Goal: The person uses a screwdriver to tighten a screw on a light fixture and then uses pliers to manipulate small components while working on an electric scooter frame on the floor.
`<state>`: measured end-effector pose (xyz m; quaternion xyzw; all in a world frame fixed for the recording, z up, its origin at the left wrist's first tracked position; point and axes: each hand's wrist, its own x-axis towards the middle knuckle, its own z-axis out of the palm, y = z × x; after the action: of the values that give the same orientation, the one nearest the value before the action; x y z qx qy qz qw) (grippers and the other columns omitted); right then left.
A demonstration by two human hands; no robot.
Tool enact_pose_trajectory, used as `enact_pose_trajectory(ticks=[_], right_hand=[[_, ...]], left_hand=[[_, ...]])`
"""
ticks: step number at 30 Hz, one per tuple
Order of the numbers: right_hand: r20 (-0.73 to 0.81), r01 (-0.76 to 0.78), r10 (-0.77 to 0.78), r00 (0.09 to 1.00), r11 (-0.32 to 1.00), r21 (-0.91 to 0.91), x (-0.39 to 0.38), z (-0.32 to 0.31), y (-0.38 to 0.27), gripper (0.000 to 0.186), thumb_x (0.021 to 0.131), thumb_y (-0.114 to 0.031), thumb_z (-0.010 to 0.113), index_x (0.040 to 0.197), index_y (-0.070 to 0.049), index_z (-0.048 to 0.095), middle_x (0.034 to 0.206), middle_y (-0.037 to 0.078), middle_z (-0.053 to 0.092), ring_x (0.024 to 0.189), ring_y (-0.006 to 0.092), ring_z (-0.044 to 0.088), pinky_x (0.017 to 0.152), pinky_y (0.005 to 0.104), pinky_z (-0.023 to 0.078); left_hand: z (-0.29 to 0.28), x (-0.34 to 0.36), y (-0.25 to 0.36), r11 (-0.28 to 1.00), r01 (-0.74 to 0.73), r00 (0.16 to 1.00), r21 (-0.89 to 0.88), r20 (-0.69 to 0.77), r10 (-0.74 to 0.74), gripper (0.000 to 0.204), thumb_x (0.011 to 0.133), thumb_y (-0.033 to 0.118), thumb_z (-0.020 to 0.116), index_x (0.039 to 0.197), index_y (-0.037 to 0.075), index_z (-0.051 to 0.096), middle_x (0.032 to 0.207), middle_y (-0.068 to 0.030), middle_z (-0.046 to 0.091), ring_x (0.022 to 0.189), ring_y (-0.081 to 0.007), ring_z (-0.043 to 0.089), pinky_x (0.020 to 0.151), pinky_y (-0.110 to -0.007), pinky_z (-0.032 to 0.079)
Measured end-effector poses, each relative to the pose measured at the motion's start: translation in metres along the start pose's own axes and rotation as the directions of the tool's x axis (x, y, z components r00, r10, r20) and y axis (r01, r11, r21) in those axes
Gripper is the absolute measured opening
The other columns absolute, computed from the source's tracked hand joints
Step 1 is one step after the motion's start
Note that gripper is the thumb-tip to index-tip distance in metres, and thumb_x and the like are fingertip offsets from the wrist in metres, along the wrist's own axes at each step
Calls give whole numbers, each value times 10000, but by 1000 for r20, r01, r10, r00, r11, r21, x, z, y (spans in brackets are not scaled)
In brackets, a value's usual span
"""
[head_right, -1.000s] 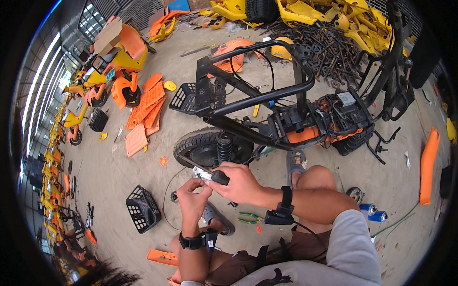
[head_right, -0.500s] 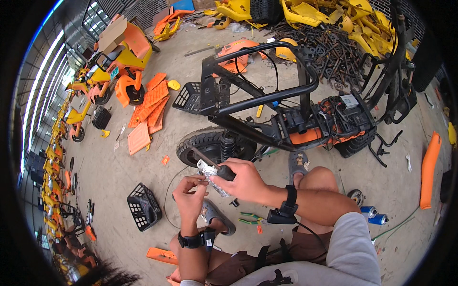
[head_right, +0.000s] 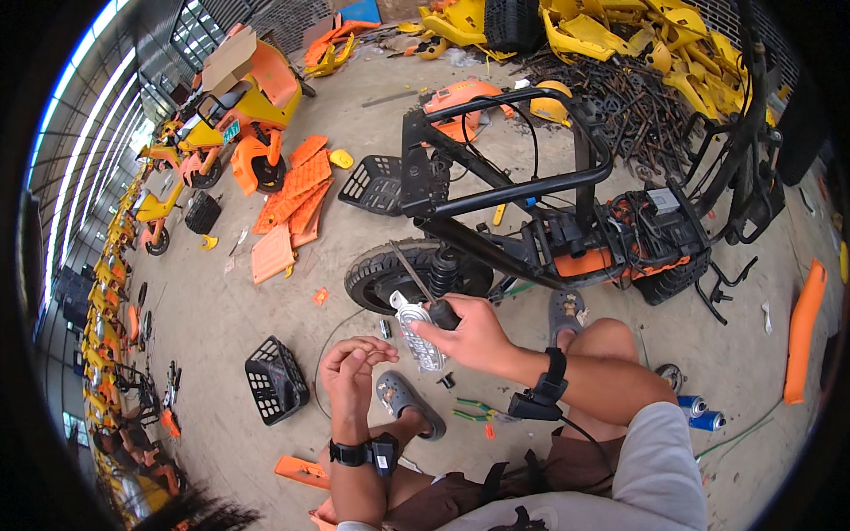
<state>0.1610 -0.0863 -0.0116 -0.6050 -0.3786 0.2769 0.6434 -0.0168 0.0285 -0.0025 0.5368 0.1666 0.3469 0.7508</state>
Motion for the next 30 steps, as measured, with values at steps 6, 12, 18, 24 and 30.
enact_pose_trajectory(ticks=[6, 12, 18, 24, 30], right_hand=[[8, -29, 29, 1000, 1000, -2, 2, -1, 5, 270, 830, -157, 791, 907, 59, 649, 655, 15, 596, 527, 56, 579, 450, 227, 428], [0, -14, 14, 1000, 1000, -20, 0, 5, 8, 258, 823, -163, 790, 908, 45, 663, 679, 19, 604, 542, 52, 564, 481, 237, 436], [-34, -129, 130, 991, 991, 40, -4, -1, -6, 228, 832, -130, 778, 897, 53, 658, 678, 7, 617, 538, 51, 567, 474, 220, 439], [99, -240, 231, 968, 967, 88, -4, -3, -7, 203, 867, -134, 735, 919, 52, 675, 704, 33, 650, 518, 51, 558, 451, 211, 417], [217, -293, 237, 947, 912, 286, 3, 6, -16, 195, 899, -132, 690, 980, 45, 693, 718, 35, 666, 510, 71, 565, 456, 213, 418]], left_hand=[[1, -1, 1, 998, 12, 1000, 63, -13, -11, 131, 894, 18, 610, 966, -87, 638, 985, -234, 661, 853, -335, 690, 748, -438, 581], [3, 0, 5, 999, -5, 993, 44, -121, 10, 126, 935, 40, 587, 829, -6, 537, 768, -148, 634, 715, -276, 673, 656, -364, 562], [-10, 10, -2, 998, -57, 944, 21, -325, 61, 208, 980, 101, 564, 800, 47, 475, 609, -80, 554, 563, -180, 600, 562, -301, 484], [-9, 24, -18, 936, -30, 838, 350, -501, 214, 338, 992, 150, 554, 1292, -1, 516, 1080, -112, 636, 1024, -224, 611, 924, -354, 467], [-13, 10, -25, 880, 472, 876, -55, 145, -460, 514, 1057, 426, 357, 1383, 49, 482, 1207, -73, 636, 1063, -155, 614, 947, -305, 476]])
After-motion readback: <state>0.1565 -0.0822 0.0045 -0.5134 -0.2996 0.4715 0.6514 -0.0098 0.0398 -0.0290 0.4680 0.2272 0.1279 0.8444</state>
